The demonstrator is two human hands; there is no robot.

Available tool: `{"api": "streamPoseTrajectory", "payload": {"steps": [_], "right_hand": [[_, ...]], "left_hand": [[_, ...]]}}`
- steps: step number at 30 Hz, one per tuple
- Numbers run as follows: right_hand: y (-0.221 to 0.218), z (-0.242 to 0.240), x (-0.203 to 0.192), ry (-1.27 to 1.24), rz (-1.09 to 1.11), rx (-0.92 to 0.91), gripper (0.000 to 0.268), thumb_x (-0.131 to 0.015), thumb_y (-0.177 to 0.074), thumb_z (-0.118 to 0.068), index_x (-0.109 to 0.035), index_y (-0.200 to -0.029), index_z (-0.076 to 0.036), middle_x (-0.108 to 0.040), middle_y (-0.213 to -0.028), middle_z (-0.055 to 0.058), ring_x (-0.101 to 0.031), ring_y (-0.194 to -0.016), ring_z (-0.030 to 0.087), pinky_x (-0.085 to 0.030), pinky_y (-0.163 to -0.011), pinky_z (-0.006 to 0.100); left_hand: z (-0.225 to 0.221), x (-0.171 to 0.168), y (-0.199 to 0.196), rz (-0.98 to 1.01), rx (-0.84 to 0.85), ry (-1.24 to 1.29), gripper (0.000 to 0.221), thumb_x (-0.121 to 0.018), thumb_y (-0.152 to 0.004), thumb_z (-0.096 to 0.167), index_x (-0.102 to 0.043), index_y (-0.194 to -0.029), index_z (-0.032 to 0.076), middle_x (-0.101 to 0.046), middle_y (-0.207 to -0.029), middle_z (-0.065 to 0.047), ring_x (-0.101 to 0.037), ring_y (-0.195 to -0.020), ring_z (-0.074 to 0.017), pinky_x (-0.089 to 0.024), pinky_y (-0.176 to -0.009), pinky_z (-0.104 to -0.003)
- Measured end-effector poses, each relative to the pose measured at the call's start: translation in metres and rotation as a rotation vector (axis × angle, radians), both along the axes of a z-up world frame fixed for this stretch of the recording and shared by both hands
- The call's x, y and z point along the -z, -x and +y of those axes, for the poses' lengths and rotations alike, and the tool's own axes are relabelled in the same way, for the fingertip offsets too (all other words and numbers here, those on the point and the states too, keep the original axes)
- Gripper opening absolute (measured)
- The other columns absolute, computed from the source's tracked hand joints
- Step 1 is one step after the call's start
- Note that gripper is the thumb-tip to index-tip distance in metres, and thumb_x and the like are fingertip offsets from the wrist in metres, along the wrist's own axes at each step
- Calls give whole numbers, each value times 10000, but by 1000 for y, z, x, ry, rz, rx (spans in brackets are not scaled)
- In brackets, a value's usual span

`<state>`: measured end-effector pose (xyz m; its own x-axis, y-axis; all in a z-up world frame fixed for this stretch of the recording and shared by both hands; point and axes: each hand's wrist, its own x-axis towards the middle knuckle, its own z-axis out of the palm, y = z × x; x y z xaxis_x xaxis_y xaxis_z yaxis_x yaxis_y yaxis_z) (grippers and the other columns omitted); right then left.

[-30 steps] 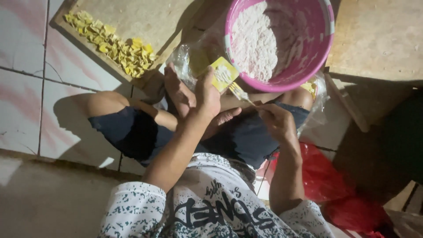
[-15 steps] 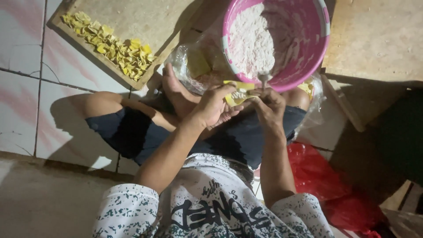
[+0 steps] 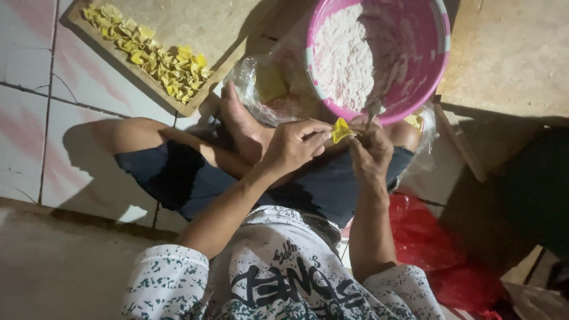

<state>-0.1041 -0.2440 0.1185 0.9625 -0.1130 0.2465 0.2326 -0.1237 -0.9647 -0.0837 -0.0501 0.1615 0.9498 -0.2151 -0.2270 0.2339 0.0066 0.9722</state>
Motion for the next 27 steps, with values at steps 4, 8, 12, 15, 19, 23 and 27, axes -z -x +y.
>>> {"api": "streamPoseTrajectory", "payload": {"steps": [4,8,12,15,19,23,27], "right_hand": [[1,11,5,-81,-30,-35,165,-815,-841,81,-725,-979,93,-668,-900,237,-649,-845,280,-549,-709,380],[5,10,19,60,90,26,220,-885,-803,36,-676,-870,14,-660,-785,155,-627,-717,196,-484,-608,308],[4,4,28,52,164,-47,356,-867,-845,3,-512,-835,-27,-714,-990,201,-689,-935,259,-508,-770,339],[-2,24,22,-42,285,-76,342,-866,-834,-2,-535,-914,-39,-731,-1041,180,-679,-931,187,-493,-767,283],[-13,54,-3,-16,331,-109,373,-899,-816,-20,-546,-936,-44,-696,-993,104,-626,-881,134,-476,-724,269],[-25,69,-31,-88,250,-47,241,-745,-958,13,-517,-922,-57,-704,-997,179,-664,-842,172,-494,-691,240],[-20,48,-50,61,509,112,185,-661,-976,-75,-574,-875,-203,-629,-1021,-29,-568,-909,82,-500,-823,208]], "left_hand": [[-8,31,-3,-208,8,-142,95,-753,-831,91,-779,-922,97,-755,-962,-52,-741,-810,-218,-632,-609,-295],[-5,56,-2,-322,22,-253,109,-734,-815,142,-746,-916,103,-721,-939,-51,-717,-836,-253,-617,-723,-350],[6,99,3,-423,73,-117,212,-727,-864,261,-731,-1048,156,-691,-906,-51,-690,-859,-276,-587,-764,-371],[44,-21,-6,-567,105,-191,509,-714,-876,51,-560,-1359,95,-683,-925,-264,-682,-917,-475,-547,-832,-583],[41,67,-9,-808,100,-382,439,-578,-962,526,-684,-1111,127,-650,-826,-142,-667,-763,-340,-542,-766,-450],[99,108,-58,-604,-106,-357,66,-691,-853,180,-687,-919,175,-668,-802,-63,-690,-754,-298,-567,-732,-392],[187,145,-116,-261,-455,-745,135,-575,-977,101,-674,-913,167,-626,-722,31,-373,-477,-49,-286,-367,-180]]}}
